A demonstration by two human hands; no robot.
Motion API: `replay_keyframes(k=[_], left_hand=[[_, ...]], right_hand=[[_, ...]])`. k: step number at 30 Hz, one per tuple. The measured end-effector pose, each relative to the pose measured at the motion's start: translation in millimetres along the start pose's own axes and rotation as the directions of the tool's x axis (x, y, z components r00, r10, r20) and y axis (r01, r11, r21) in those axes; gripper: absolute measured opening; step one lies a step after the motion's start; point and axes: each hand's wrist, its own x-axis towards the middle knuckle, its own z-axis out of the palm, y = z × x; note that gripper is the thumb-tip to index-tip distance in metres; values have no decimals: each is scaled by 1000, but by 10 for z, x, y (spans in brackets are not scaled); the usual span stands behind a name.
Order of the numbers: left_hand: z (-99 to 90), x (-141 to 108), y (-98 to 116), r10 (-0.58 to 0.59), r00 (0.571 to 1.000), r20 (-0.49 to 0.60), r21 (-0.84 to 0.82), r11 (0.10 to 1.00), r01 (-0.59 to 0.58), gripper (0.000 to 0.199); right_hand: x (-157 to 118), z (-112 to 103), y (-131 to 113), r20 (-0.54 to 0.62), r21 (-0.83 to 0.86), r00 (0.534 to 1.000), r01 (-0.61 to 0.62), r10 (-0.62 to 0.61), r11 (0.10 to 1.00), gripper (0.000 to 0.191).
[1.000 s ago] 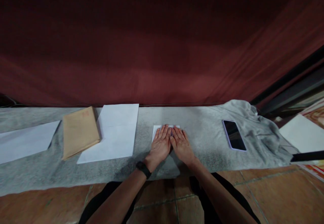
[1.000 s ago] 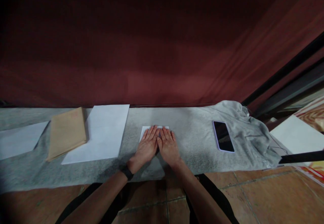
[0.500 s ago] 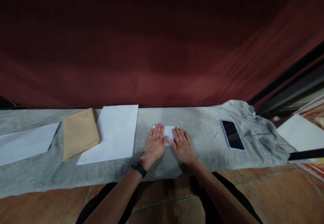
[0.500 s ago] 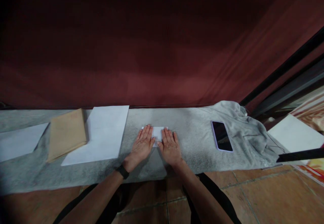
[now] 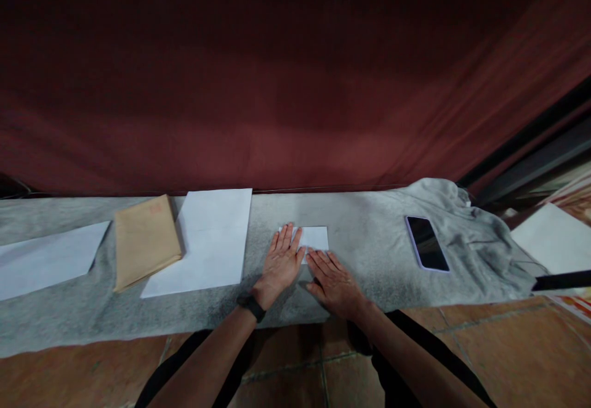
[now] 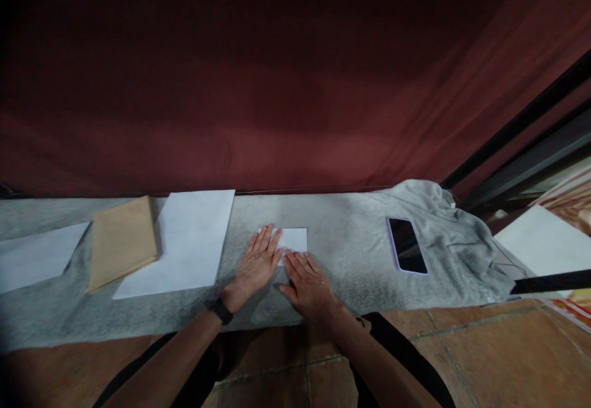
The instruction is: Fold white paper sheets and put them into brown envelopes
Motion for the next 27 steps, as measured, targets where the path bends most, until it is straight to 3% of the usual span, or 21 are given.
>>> replay_keyframes(k=[5,12,27], left_hand=[[-31,-11,43,-7,1000,-10,-7,1000,7,55],[-39,-116,211,182,983,28,-82,980,-179,53],[-10,-140,-39,-14,1000,0,-20,1000,14,63]], right_hand=[[1,-18,8,-15,28,996,-88,89,996,57],[114,42,205,-25,-36,981,-193,192,981,55],[182,65,397,16,-109,947,-317,320,942,56]])
